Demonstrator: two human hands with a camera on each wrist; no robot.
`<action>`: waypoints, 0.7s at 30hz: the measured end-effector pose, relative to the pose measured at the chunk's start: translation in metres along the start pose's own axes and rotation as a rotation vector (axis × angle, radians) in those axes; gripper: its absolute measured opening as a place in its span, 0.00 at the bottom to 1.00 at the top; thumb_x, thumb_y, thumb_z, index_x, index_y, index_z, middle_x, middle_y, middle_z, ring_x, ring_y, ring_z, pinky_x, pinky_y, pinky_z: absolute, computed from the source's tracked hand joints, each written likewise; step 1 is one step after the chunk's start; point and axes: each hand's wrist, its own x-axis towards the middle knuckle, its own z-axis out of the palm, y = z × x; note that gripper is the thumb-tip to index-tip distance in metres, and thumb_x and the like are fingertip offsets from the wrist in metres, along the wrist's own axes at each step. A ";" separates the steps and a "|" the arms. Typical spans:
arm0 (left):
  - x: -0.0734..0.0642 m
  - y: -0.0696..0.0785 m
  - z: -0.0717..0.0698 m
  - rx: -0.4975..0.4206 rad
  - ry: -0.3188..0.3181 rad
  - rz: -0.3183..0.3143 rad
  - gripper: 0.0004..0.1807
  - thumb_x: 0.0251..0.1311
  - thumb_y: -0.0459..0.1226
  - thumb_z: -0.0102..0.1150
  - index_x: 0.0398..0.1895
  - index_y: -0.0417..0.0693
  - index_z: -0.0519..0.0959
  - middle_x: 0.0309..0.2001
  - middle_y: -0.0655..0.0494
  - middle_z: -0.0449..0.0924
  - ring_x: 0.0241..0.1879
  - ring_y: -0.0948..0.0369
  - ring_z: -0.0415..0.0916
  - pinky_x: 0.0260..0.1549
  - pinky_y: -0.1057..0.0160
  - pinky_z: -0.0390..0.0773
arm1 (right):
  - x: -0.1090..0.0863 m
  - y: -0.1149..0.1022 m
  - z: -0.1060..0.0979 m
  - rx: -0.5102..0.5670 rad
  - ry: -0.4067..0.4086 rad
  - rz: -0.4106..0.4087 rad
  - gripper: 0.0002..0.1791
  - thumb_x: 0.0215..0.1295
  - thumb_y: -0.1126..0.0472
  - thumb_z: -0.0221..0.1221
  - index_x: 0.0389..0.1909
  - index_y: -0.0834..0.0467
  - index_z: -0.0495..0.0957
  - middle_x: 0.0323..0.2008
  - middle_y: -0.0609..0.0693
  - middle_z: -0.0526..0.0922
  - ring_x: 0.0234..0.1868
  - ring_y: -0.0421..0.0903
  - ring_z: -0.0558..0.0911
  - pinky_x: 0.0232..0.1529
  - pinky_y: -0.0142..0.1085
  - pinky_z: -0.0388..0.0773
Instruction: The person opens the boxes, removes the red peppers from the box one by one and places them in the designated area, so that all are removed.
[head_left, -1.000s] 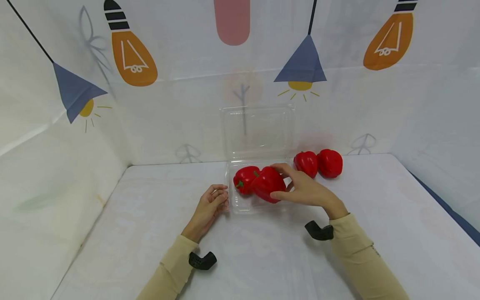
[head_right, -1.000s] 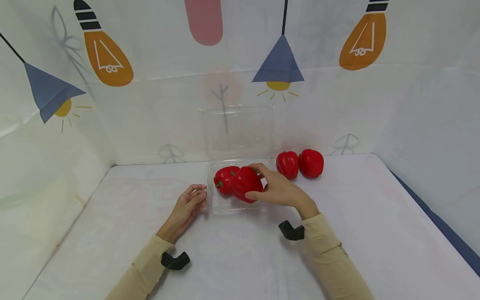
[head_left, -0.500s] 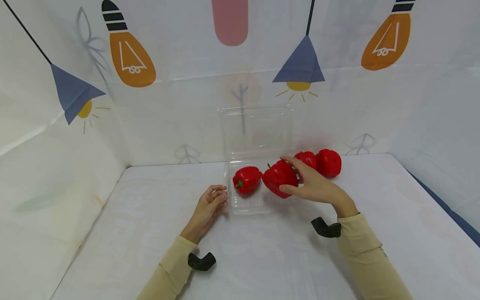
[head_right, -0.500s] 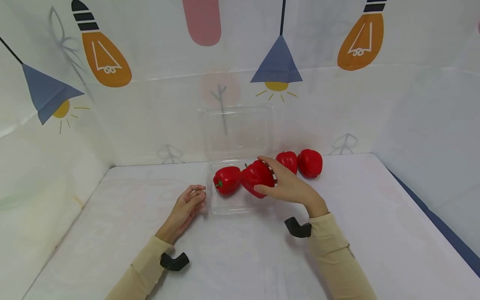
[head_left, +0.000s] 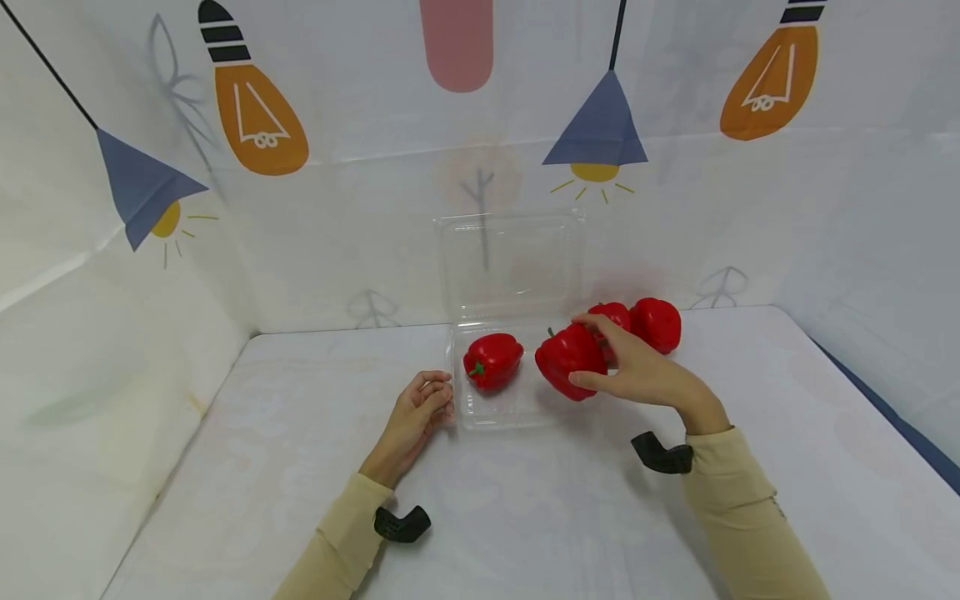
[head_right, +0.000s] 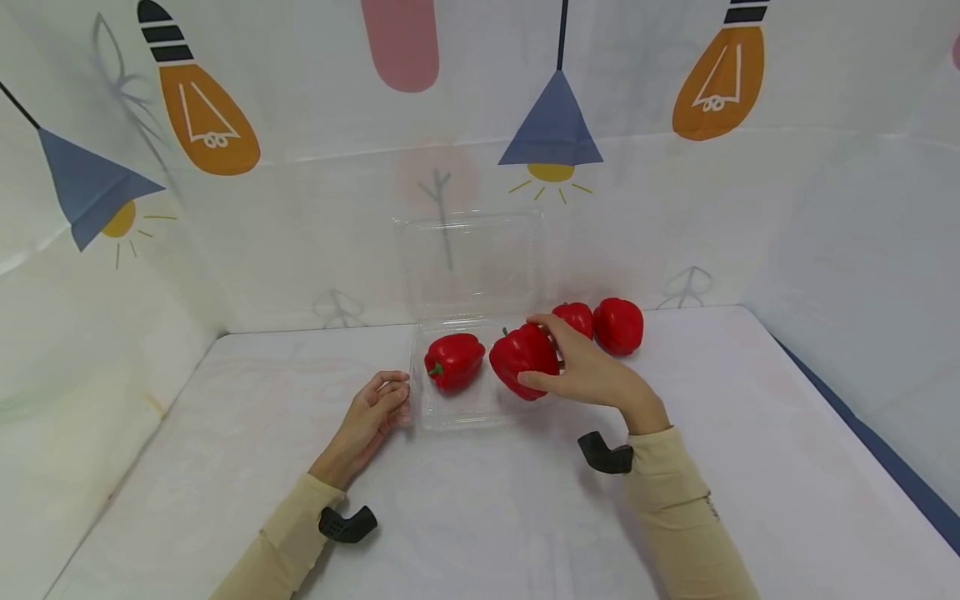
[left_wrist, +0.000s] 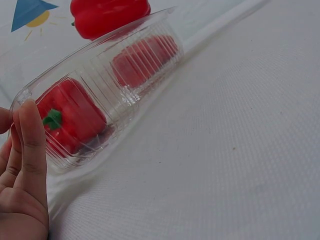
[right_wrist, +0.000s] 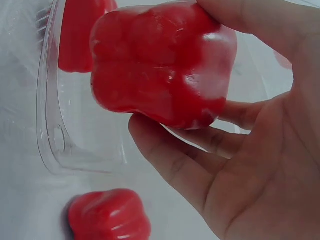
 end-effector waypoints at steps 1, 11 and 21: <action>0.000 0.000 0.000 -0.001 0.001 -0.001 0.12 0.64 0.31 0.52 0.49 0.43 0.66 0.32 0.62 0.75 0.27 0.68 0.73 0.26 0.73 0.77 | -0.001 0.000 -0.001 0.000 -0.008 0.003 0.46 0.52 0.47 0.68 0.68 0.48 0.54 0.60 0.52 0.67 0.58 0.55 0.70 0.46 0.43 0.81; -0.001 0.001 0.000 -0.008 0.001 -0.009 0.12 0.65 0.31 0.52 0.50 0.43 0.66 0.32 0.62 0.75 0.26 0.68 0.72 0.25 0.73 0.77 | -0.009 0.005 -0.009 -0.032 -0.020 0.051 0.44 0.53 0.46 0.66 0.68 0.47 0.54 0.60 0.53 0.68 0.56 0.56 0.71 0.44 0.43 0.82; 0.000 0.001 0.000 -0.014 0.003 -0.003 0.10 0.65 0.30 0.51 0.47 0.43 0.66 0.31 0.61 0.74 0.25 0.68 0.72 0.24 0.73 0.76 | -0.015 0.012 -0.019 0.025 -0.040 0.065 0.41 0.55 0.49 0.66 0.66 0.48 0.55 0.58 0.55 0.68 0.57 0.56 0.70 0.44 0.42 0.82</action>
